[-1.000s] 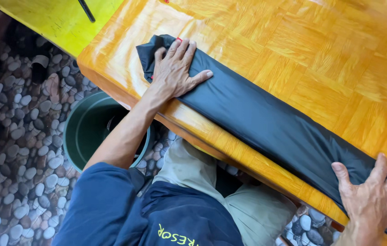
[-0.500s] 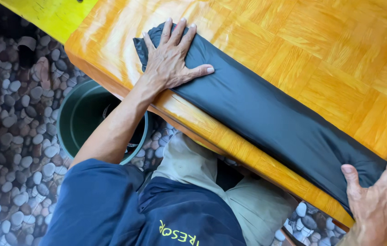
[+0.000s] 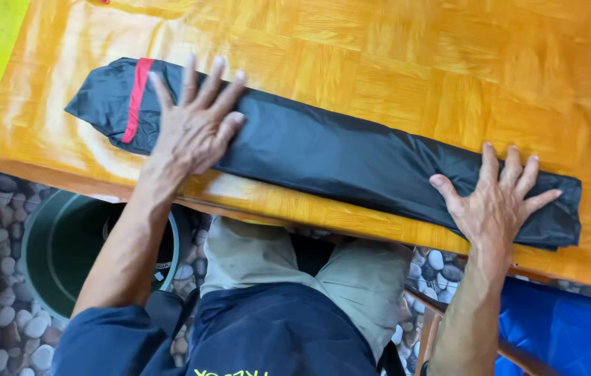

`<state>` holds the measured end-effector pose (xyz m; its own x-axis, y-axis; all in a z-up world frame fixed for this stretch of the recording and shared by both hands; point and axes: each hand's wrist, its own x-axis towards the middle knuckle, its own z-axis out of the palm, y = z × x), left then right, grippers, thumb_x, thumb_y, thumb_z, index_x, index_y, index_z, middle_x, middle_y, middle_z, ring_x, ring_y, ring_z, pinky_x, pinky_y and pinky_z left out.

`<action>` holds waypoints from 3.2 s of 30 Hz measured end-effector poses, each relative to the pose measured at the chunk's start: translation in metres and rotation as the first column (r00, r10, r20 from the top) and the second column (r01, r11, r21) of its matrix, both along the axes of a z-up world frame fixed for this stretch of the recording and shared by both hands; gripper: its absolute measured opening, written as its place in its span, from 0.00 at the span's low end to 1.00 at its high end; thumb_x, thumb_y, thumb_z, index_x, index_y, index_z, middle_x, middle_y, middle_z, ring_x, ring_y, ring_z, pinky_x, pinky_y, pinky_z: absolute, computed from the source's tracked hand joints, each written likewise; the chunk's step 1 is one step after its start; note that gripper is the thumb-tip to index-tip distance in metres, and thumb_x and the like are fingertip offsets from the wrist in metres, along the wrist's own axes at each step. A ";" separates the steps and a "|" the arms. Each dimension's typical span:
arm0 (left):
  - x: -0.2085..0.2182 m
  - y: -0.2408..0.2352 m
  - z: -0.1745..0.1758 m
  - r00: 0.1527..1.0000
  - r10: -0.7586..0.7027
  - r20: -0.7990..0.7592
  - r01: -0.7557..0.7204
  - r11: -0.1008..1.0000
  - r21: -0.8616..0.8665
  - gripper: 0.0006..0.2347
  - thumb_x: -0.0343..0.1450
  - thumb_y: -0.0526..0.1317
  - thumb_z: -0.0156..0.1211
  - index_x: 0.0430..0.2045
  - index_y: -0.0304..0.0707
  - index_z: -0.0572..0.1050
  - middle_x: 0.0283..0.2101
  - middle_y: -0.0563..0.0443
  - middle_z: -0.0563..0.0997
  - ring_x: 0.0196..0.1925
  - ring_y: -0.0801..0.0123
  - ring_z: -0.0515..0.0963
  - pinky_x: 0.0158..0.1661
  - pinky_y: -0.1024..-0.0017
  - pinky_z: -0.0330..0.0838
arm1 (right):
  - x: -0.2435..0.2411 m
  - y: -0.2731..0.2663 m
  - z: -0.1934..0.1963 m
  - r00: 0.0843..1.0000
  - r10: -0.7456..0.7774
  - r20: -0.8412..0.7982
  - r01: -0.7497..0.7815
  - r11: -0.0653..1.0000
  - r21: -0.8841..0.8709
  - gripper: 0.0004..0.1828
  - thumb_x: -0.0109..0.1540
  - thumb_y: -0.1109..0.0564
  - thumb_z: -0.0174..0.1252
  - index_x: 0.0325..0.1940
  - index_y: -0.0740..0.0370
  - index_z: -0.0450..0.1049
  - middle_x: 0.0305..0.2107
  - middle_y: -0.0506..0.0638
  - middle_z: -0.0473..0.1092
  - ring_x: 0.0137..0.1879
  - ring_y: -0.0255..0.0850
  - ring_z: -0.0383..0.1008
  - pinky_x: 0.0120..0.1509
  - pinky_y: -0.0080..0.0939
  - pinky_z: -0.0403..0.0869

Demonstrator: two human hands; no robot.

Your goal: The person folds a large black tarp on a wooden table, rolling it into a tight cylinder. They then place the rolled tarp into a black carrying bag and secure it with a strap.

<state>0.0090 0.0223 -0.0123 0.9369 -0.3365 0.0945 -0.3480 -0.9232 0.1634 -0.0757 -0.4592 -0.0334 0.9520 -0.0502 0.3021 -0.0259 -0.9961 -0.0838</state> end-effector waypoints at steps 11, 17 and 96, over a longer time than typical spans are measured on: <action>0.006 -0.182 0.005 0.862 -0.494 -0.112 0.497 0.868 0.003 0.29 0.75 0.65 0.23 0.74 0.67 0.46 0.79 0.59 0.46 0.79 0.51 0.41 0.58 0.14 0.27 | 0.000 0.008 0.011 0.996 -0.085 -0.040 0.084 0.996 -0.024 0.54 0.59 0.17 0.50 0.75 0.60 0.66 0.71 0.69 0.57 0.76 0.71 0.47 0.62 0.95 0.39; 0.002 -0.180 0.000 0.844 -0.533 -0.061 0.532 0.846 -0.027 0.31 0.75 0.67 0.34 0.74 0.63 0.51 0.79 0.54 0.50 0.80 0.47 0.42 0.62 0.17 0.26 | -0.004 0.010 0.015 0.984 -0.126 -0.123 0.134 0.989 0.061 0.57 0.59 0.13 0.45 0.78 0.54 0.60 0.74 0.65 0.53 0.81 0.63 0.40 0.70 0.89 0.34; 0.006 -0.217 -0.001 0.809 -0.586 0.038 0.577 0.805 0.134 0.33 0.75 0.68 0.23 0.76 0.60 0.45 0.79 0.51 0.44 0.79 0.48 0.38 0.62 0.20 0.35 | -0.015 -0.062 0.021 0.937 -0.278 -0.210 0.320 0.927 0.198 0.49 0.63 0.22 0.44 0.79 0.52 0.54 0.75 0.64 0.47 0.79 0.65 0.39 0.71 0.85 0.35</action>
<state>0.0153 -0.1952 -0.0137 0.5536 -0.8286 0.0842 -0.8324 -0.5536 0.0245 -0.0909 -0.5210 -0.0122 0.9182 -0.3880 0.0795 -0.3544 -0.8946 -0.2721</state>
